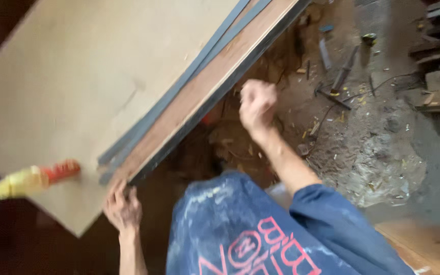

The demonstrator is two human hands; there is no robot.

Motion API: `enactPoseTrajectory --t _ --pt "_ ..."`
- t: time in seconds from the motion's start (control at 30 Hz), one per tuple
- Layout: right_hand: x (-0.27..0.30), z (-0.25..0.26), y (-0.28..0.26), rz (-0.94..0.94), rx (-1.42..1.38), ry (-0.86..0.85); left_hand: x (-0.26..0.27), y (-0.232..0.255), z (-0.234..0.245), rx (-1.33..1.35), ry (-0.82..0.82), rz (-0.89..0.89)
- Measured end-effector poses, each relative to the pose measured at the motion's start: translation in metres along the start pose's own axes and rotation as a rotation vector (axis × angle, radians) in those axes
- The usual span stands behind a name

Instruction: The person applies wood glue to thin wooden strips and spreads it evenly with a red plastic spreader. They then press the strips onto a larger wooden board and smooth the glue along the edges using a yellow sponge. The process is repeated for multiple strips.

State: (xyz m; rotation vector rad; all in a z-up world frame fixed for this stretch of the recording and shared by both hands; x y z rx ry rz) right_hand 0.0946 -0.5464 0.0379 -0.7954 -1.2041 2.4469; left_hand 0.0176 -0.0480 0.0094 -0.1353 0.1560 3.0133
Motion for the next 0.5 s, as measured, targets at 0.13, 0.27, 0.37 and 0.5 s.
enactPoseTrajectory --t 0.13,0.27,0.37,0.5 --pt "-0.014 -0.002 0.023 0.159 0.342 0.016 0.0 0.001 0.001 0.055 0.015 -0.034" --pt "0.046 -0.052 -0.03 0.303 0.163 -0.487 -0.004 0.007 0.012 0.089 0.015 -0.03" --pt "0.09 -0.044 -0.062 0.209 -0.126 -0.342 -0.009 0.011 0.027 0.187 -0.003 -0.009" --pt "0.102 -0.056 -0.019 -0.986 -0.993 -0.172 -0.012 0.01 0.051 0.306 0.033 0.027"
Point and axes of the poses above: each hand's wrist, its own x-axis away from the middle knuckle, its own z-axis out of the back of the hand, y = z × x, the point moved 4 cm from there along -x, towards the middle knuckle, and after that the axes turned 5 degrees about -x, right-handed, at the moved point
